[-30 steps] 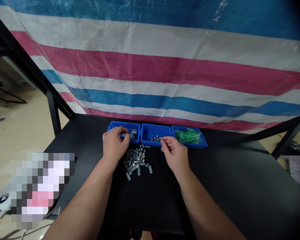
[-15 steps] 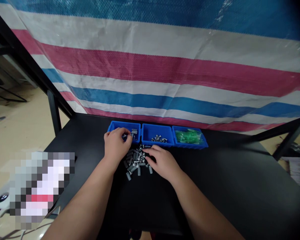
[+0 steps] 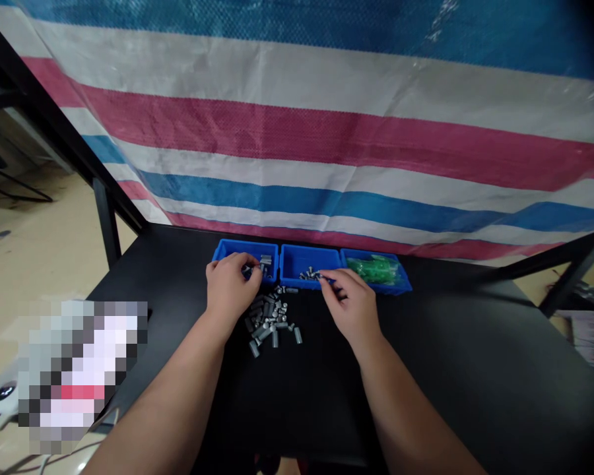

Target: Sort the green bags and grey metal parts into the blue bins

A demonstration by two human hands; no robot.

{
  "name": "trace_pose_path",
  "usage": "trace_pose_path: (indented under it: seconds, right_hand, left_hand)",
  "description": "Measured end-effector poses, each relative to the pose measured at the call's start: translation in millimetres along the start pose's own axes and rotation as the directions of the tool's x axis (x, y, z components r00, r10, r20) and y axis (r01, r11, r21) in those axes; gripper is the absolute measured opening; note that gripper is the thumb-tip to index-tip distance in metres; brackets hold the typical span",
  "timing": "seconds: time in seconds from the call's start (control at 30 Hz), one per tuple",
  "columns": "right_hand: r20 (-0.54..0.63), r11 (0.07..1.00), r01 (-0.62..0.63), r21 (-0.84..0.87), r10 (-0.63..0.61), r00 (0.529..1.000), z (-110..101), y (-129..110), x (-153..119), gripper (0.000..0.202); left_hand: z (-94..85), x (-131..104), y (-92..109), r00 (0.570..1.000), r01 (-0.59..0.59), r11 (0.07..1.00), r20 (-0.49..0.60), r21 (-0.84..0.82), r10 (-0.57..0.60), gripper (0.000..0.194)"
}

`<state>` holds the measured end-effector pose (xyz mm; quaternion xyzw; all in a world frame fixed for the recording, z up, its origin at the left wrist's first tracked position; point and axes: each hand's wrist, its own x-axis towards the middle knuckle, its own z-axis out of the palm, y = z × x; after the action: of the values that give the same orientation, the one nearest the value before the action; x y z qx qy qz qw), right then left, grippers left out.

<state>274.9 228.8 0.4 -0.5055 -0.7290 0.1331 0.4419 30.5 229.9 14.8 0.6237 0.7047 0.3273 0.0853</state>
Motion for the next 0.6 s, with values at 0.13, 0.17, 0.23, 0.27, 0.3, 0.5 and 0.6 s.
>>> trace_pose_path:
  seconds: [0.13, 0.17, 0.23, 0.27, 0.3, 0.5, 0.6]
  right_hand:
    - [0.121, 0.999, 0.026, -0.032, -0.022, 0.992, -1.1, 0.3, -2.0, 0.020]
    - [0.177, 0.999, 0.041, -0.023, -0.036, 0.984, -0.5, -1.4, -3.4, 0.021]
    - [0.320, 0.997, 0.076, 0.011, -0.075, 0.944, 2.4, -6.3, -6.4, 0.024]
    - [0.391, 0.995, 0.096, 0.032, -0.100, 0.915, 4.7, -8.9, -7.7, 0.026]
    - [0.451, 0.992, 0.116, 0.049, -0.126, 0.884, 7.4, -11.1, -8.7, 0.028]
    - [0.579, 0.985, 0.172, 0.034, -0.159, 0.800, 23.2, -14.2, -9.6, 0.024]
    - [0.577, 0.986, 0.162, 0.034, -0.152, 0.802, 25.9, -14.7, -8.5, 0.017]
  left_hand:
    - [-0.6, -0.2, 0.6, 1.000, -0.001, 1.000, -0.004, -0.003, 0.001, 0.013]
    - [-0.6, -0.2, 0.8, 1.000, -0.003, 1.000, -0.004, -0.003, 0.003, 0.013]
    - [-0.5, -0.2, 1.2, 1.000, -0.005, 1.000, -0.002, 0.000, 0.005, 0.012]
    - [-0.4, -0.2, 1.4, 1.000, -0.004, 1.000, -0.002, 0.003, 0.004, 0.012]
    - [-0.3, -0.3, 1.6, 1.000, -0.004, 1.000, -0.004, 0.005, 0.004, 0.012]
    - [0.8, -1.2, 1.5, 1.000, -0.024, 1.000, -0.001, 0.016, 0.024, 0.011]
    - [2.1, -1.4, 1.0, 1.000, -0.027, 0.999, -0.003, 0.020, 0.027, 0.011]
